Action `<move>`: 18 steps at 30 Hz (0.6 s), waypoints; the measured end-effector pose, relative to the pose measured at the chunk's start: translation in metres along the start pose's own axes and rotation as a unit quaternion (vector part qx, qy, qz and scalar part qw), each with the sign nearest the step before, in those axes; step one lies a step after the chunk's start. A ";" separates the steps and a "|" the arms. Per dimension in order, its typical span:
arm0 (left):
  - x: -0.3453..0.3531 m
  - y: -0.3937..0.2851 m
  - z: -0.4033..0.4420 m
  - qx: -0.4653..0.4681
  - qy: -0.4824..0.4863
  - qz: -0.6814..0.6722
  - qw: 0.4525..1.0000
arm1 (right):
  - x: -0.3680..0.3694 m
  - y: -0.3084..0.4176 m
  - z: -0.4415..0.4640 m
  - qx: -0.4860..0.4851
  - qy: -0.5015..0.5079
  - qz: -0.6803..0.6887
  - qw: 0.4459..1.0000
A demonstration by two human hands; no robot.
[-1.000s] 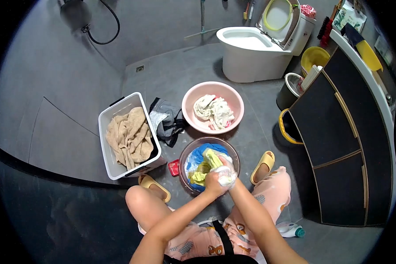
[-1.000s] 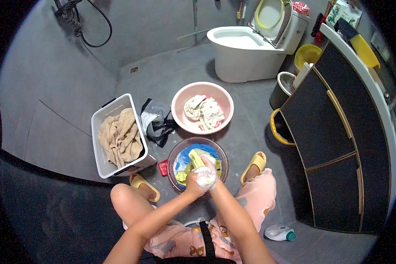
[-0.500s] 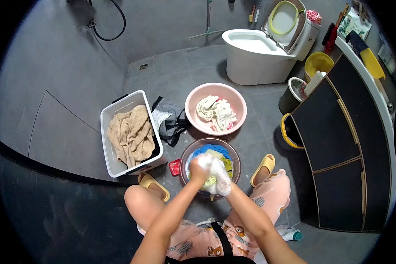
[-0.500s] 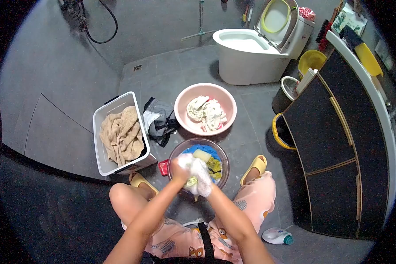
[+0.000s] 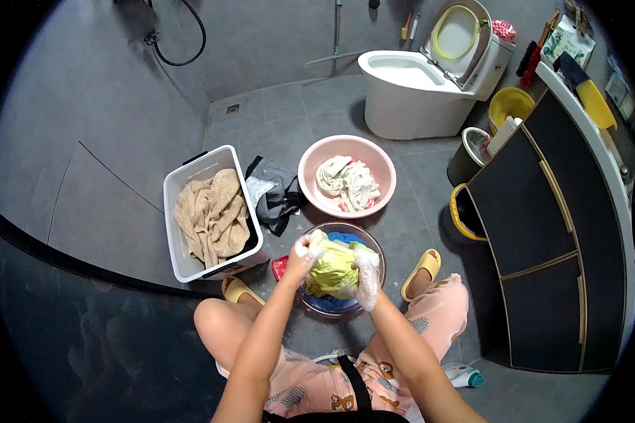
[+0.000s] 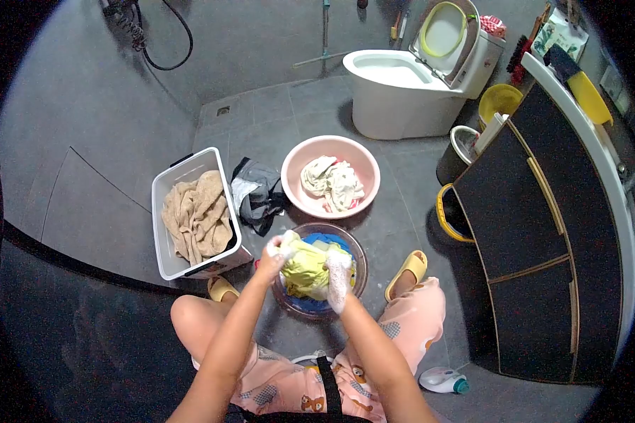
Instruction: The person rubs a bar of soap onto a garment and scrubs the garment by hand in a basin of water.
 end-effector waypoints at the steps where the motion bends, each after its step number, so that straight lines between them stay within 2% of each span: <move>1: 0.000 -0.005 0.002 0.050 -0.043 -0.060 0.996 | 0.002 0.000 -0.005 0.016 0.018 0.011 1.000; 4: 0.021 -0.029 -0.011 0.134 -0.067 -0.125 0.981 | 0.004 -0.002 -0.009 0.077 0.043 0.027 0.996; 6: 0.035 -0.012 -0.022 0.135 0.016 -0.003 0.991 | 0.012 0.000 -0.015 0.134 0.046 0.071 0.987; 7: 0.047 -0.021 -0.039 0.241 0.018 0.147 0.959 | 0.007 0.000 -0.012 0.138 0.018 0.037 0.990; 8: 0.064 -0.028 -0.054 0.331 0.031 0.211 0.919 | 0.000 -0.001 -0.006 0.144 0.040 0.011 0.989; 9: 0.077 -0.029 -0.067 0.331 0.049 0.288 0.897 | -0.010 -0.002 0.002 0.151 0.061 -0.014 0.987; 10: 0.083 -0.012 -0.073 0.263 0.058 0.154 0.951 | -0.016 -0.004 0.005 0.159 0.081 -0.039 0.983; 11: 0.092 -0.023 -0.080 0.334 0.083 0.202 0.917 | -0.054 -0.019 0.043 -0.029 0.180 -0.329 0.927; 12: 0.098 -0.034 -0.088 0.402 0.107 0.247 0.875 | -0.094 -0.034 0.076 -0.246 0.155 -0.574 0.766; 13: 0.096 -0.027 -0.084 0.390 0.085 0.267 0.877 | -0.098 -0.048 0.081 -0.142 0.182 -0.400 0.887; 14: 0.087 -0.018 -0.074 0.405 0.060 0.253 0.876 | -0.094 -0.064 0.084 -0.031 0.197 -0.205 0.958; 15: 0.080 -0.013 -0.063 0.389 0.028 0.297 0.872 | -0.057 -0.039 0.053 -0.223 0.217 -0.428 0.848; 17: 0.047 -0.004 -0.032 0.336 -0.025 0.347 0.875 | 0.029 -0.005 -0.014 -0.047 0.186 -0.156 0.969; 18: 0.032 -0.008 -0.017 0.302 -0.045 0.351 0.885 | 0.074 0.013 -0.050 0.023 0.138 -0.011 0.990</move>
Point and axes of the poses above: each hand's wrist, its own z-axis towards the middle knuckle, its own x-axis out of the palm, y = z × x, the point moved 4 cm from there along z, towards the middle knuckle
